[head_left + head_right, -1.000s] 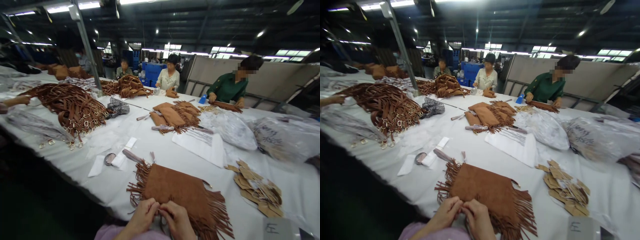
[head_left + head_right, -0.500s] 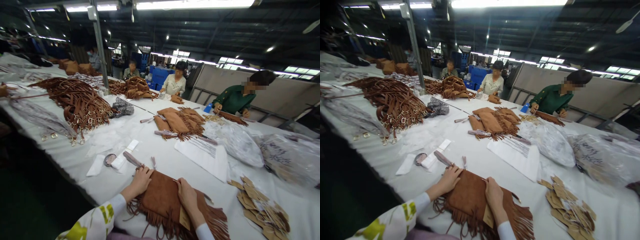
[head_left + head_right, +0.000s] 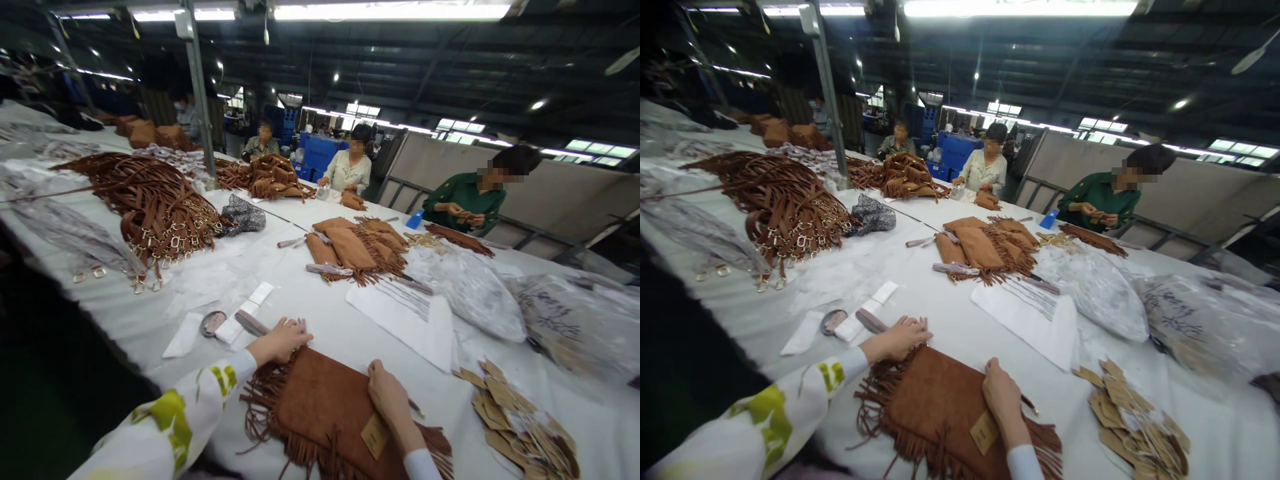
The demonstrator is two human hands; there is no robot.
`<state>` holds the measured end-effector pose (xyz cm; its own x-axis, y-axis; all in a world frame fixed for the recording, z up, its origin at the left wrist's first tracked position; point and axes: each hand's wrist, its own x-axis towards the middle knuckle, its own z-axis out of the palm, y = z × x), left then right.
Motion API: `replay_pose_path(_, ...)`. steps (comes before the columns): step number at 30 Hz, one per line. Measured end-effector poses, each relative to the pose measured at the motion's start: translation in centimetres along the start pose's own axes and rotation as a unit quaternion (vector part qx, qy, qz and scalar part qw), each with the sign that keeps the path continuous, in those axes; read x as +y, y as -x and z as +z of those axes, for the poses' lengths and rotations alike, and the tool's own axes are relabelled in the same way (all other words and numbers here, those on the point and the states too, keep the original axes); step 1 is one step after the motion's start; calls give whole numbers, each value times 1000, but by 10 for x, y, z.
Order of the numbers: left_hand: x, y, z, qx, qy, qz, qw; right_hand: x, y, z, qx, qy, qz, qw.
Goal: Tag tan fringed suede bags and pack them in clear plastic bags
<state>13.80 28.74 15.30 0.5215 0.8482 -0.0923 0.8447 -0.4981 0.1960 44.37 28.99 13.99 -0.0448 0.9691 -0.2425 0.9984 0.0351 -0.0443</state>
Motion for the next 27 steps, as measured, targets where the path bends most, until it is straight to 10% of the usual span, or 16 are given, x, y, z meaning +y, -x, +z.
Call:
replay_pose_path(16,-3,-26,-10,-117,26,25,993,18,5,-1,17,28,-13,999)
replay_pose_path(21,6,-20,-57,-80,39,5,996,30,19,-32,210,109,-34,971)
replay_pose_path(27,33,-1,-139,83,32,5,996,57,58,-96,544,97,-75,830)
